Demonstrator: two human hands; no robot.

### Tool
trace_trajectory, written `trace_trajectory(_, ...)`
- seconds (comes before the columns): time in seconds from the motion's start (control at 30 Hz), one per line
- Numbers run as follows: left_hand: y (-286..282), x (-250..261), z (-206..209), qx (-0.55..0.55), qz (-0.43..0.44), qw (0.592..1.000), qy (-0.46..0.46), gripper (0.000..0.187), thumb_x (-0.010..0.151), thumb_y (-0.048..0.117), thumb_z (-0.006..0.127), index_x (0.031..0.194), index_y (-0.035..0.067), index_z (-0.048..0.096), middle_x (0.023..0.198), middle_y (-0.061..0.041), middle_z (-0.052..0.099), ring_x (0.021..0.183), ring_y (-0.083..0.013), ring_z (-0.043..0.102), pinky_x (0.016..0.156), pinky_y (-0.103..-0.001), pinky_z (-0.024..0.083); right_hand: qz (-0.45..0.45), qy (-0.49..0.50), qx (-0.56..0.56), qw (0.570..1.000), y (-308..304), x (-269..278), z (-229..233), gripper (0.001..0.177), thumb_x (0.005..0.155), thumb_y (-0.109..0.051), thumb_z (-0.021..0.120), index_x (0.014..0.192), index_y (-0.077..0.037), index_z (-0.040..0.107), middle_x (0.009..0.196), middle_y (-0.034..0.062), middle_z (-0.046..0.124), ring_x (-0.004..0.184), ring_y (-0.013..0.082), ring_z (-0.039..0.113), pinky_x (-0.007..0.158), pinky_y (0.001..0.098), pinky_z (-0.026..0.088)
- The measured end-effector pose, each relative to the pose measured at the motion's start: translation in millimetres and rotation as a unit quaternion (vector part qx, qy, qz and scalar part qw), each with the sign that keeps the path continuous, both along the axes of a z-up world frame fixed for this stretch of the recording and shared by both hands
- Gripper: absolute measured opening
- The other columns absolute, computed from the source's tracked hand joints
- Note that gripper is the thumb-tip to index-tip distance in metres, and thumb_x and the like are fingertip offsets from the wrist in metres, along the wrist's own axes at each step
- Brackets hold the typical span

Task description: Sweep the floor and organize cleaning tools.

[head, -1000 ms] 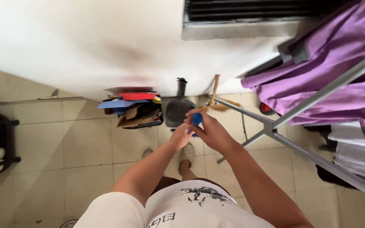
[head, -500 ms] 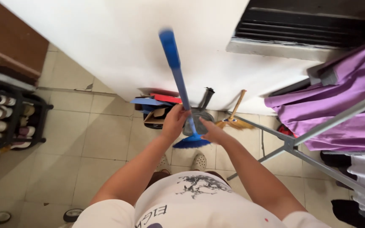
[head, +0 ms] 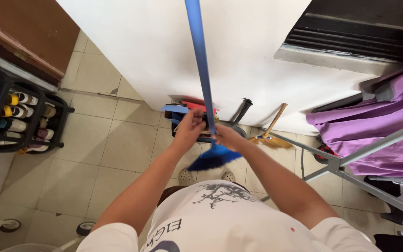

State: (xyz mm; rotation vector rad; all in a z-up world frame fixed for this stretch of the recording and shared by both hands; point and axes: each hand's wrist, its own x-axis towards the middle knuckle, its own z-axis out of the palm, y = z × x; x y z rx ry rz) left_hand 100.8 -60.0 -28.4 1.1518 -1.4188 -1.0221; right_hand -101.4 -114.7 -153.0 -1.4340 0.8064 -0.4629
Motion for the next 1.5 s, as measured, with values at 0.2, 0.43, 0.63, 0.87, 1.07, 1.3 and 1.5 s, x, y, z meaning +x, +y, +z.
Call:
trace_trajectory(0.2,15,34,-133,0.095,-0.078,0.976,-0.182,0.063,0.078,0.016,0.087,0.131,0.008,0.055,0.119,-0.007,0.066,0.113,-0.0221,0.063,0.094,-0.034,0.047,0.068,0.120,-0.122,0.983,10,44,169,0.029,0.098,-0.010,0.059,0.126,-0.006,0.051,0.100,0.0039,0.065,0.083,0.0192,0.068,0.076,0.0359,0.056)
trace_trajectory(0.43,-9,50,-159,0.165,0.020,0.958,-0.234,0.052,0.080,0.030,0.093,0.105,-0.001,0.059,0.101,-0.014,0.069,0.094,-0.0259,0.068,0.085,-0.035,0.055,0.115,0.119,-0.234,0.958,15,69,192,0.035,0.100,-0.016,0.062,0.134,-0.009,0.055,0.106,0.0080,0.069,0.088,0.0176,0.070,0.080,0.0362,0.054)
trace_trajectory(0.63,-9,71,-101,0.225,0.081,0.971,-0.018,0.038,0.083,0.023,0.084,0.116,0.007,0.076,0.103,-0.007,0.074,0.090,-0.0134,0.068,0.080,-0.027,0.056,-0.059,-0.094,-0.181,0.977,-9,34,137,0.034,0.097,-0.009,0.061,0.131,-0.009,0.062,0.119,0.0054,0.063,0.099,0.0139,0.066,0.089,0.0311,0.055)
trace_trajectory(0.87,18,103,-48,0.345,0.087,0.923,0.146,0.039,0.089,0.023,0.072,0.127,0.014,0.068,0.112,-0.004,0.074,0.099,-0.0173,0.070,0.084,-0.040,0.054,-0.349,0.032,-0.123,0.928,6,-7,33,0.049,0.091,-0.016,0.076,0.137,-0.010,0.057,0.126,0.0136,0.059,0.109,0.0216,0.060,0.091,0.0371,0.053)
trace_trajectory(1.07,31,125,-36,0.345,0.085,0.906,0.230,0.045,0.092,0.023,0.069,0.134,0.012,0.061,0.115,-0.005,0.074,0.102,-0.0195,0.071,0.087,-0.044,0.055,-0.354,-0.118,0.143,0.917,25,31,37,0.094,0.075,-0.010,0.084,0.148,-0.021,0.027,0.140,0.0171,0.048,0.125,0.0293,0.055,0.100,0.0447,0.052)
trace_trajectory(1.3,33,162,-28,0.316,0.084,0.911,0.250,0.046,0.092,0.022,0.067,0.136,0.007,0.058,0.115,-0.010,0.073,0.100,-0.0226,0.071,0.086,-0.046,0.056,-0.273,-0.242,0.247,0.898,-12,29,-7,0.030,0.089,-0.002,0.075,0.117,0.002,0.065,0.107,0.0099,0.073,0.100,0.0212,0.070,0.093,0.0362,0.057)
trace_trajectory(1.5,28,189,-28,0.300,0.098,0.905,0.285,0.045,0.093,0.022,0.068,0.136,0.010,0.057,0.118,-0.009,0.072,0.101,-0.0230,0.070,0.086,-0.046,0.056,-0.272,-0.203,0.220,0.914,-40,11,-5,0.017,0.093,-0.006,0.073,0.108,0.001,0.071,0.097,0.0097,0.072,0.085,0.0167,0.068,0.079,0.0299,0.058)
